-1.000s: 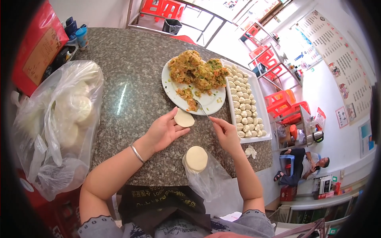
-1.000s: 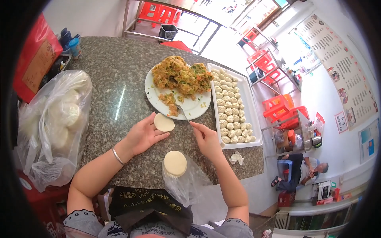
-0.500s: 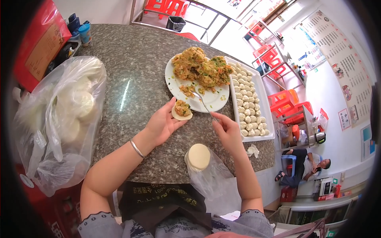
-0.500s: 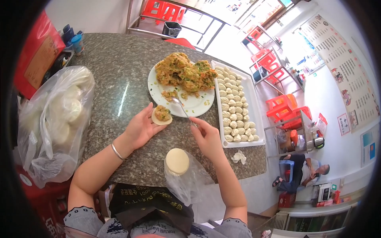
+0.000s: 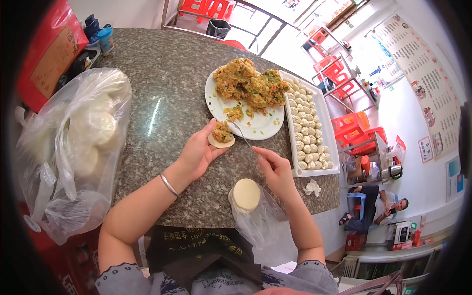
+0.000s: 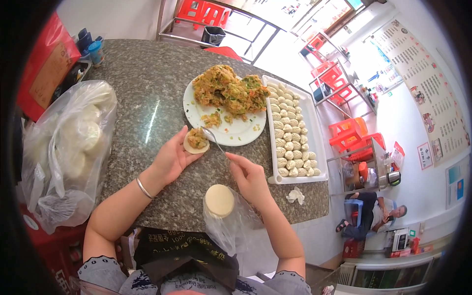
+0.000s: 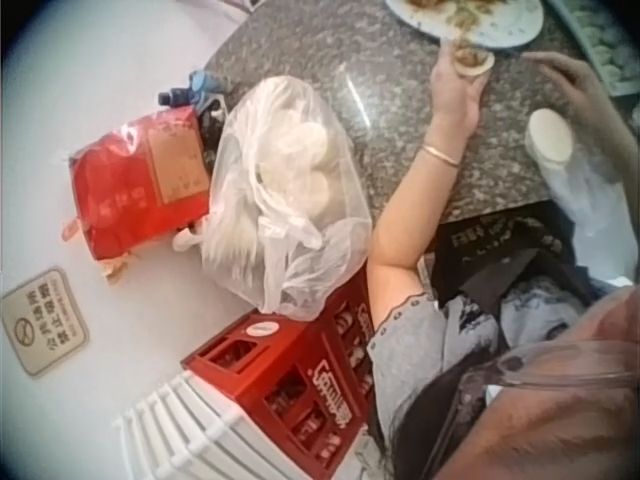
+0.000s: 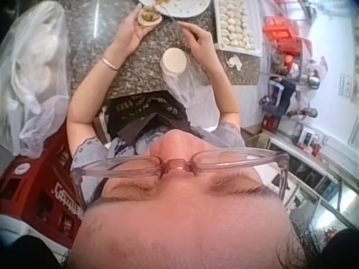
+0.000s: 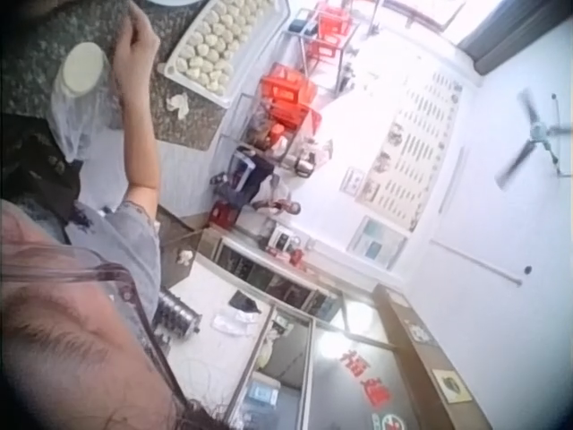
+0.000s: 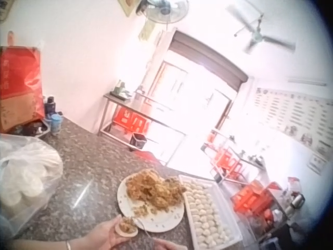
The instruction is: Filling and folding dumpling wrappers with meat and vegetable filling.
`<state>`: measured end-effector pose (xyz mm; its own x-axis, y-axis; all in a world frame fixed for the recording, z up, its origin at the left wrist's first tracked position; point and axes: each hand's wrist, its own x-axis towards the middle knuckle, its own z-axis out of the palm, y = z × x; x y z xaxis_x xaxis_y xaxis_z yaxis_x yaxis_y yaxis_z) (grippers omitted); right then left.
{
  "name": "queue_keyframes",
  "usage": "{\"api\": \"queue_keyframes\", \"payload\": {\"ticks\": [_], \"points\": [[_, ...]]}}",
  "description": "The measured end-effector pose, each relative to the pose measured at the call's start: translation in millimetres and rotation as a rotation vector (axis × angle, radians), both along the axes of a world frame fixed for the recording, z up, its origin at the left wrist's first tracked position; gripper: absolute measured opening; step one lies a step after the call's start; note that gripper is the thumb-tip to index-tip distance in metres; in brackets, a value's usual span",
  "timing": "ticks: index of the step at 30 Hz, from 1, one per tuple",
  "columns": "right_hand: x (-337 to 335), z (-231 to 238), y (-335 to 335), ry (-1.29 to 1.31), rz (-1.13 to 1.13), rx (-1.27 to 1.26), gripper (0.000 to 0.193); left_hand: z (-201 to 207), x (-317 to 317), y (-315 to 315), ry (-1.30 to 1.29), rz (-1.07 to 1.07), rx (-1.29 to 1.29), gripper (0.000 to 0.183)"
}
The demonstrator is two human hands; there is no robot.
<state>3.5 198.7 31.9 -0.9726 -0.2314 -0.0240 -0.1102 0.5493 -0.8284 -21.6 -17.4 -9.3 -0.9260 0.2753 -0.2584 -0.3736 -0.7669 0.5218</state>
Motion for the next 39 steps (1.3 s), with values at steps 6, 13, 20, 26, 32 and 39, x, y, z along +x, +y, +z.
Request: {"api": "queue_keyframes", "payload": {"ticks": [6, 13, 20, 26, 32, 39], "points": [[3.3, -8.5, -2.6, 0.082, 0.070, 0.012, 0.028, 1.2, -0.5, 0.9, -0.058, 0.017, -0.010, 0.045], [5.2, -4.5, 1.7, 0.050, 0.028, -0.038, 0.028, -3.9, -0.1, -1.2, -0.041, 0.041, -0.110, 0.042], [-14.2, -15.5, 1.1, 0.129, -0.040, 0.022, 0.028, 4.5, 1.1, 0.0, -0.098, 0.060, -0.161, 0.042], [5.1, -15.1, 2.3, 0.222, 0.178, 0.013, 0.032, 6.2, 1.6, -2.0, -0.016, 0.072, -0.150, 0.045], [5.2, -8.7, 2.5, 0.207, 0.150, 0.000, 0.032, 11.0, 1.9, -2.0, 0.052, 0.055, -0.167, 0.049], [4.0, -9.8, 5.7, 0.302, 0.211, 0.075, 0.031, 7.8, 1.6, -3.3, 0.079, 0.083, -0.194, 0.047]]}}
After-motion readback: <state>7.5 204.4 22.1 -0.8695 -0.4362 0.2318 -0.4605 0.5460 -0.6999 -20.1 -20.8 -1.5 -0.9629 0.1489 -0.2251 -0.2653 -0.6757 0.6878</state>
